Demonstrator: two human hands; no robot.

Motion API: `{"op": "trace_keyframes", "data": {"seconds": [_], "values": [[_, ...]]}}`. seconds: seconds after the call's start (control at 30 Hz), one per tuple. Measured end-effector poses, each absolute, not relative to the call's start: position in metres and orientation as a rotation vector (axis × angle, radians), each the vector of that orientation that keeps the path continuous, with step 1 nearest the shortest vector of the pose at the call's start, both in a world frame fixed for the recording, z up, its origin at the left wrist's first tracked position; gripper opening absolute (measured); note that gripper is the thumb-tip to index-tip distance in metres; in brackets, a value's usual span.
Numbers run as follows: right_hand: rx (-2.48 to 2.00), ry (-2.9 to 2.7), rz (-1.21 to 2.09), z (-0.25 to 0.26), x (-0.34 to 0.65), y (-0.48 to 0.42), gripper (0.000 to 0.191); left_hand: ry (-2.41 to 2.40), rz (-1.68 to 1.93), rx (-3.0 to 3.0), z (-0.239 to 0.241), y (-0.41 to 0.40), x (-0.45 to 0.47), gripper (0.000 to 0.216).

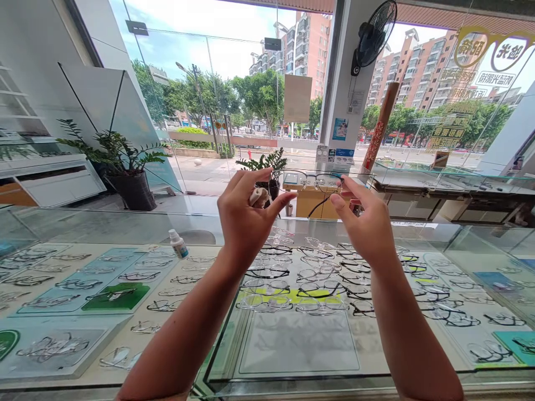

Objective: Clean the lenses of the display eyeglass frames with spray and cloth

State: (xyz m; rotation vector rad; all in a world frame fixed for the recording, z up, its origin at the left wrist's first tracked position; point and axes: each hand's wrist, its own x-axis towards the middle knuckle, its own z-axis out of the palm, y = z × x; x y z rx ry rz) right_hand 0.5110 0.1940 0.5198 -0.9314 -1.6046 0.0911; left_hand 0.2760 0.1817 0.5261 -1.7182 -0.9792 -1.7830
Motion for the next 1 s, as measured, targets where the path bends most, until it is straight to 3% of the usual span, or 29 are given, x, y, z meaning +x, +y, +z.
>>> {"op": "trace_keyframes", "data": {"seconds": [1.0], "values": [[-0.871,-1.578,0.097,0.5215,0.5105,0.1913,0.053,-1.079,-1.889,-1.807,0.5260,0.1841,0.2747,0.050]]}}
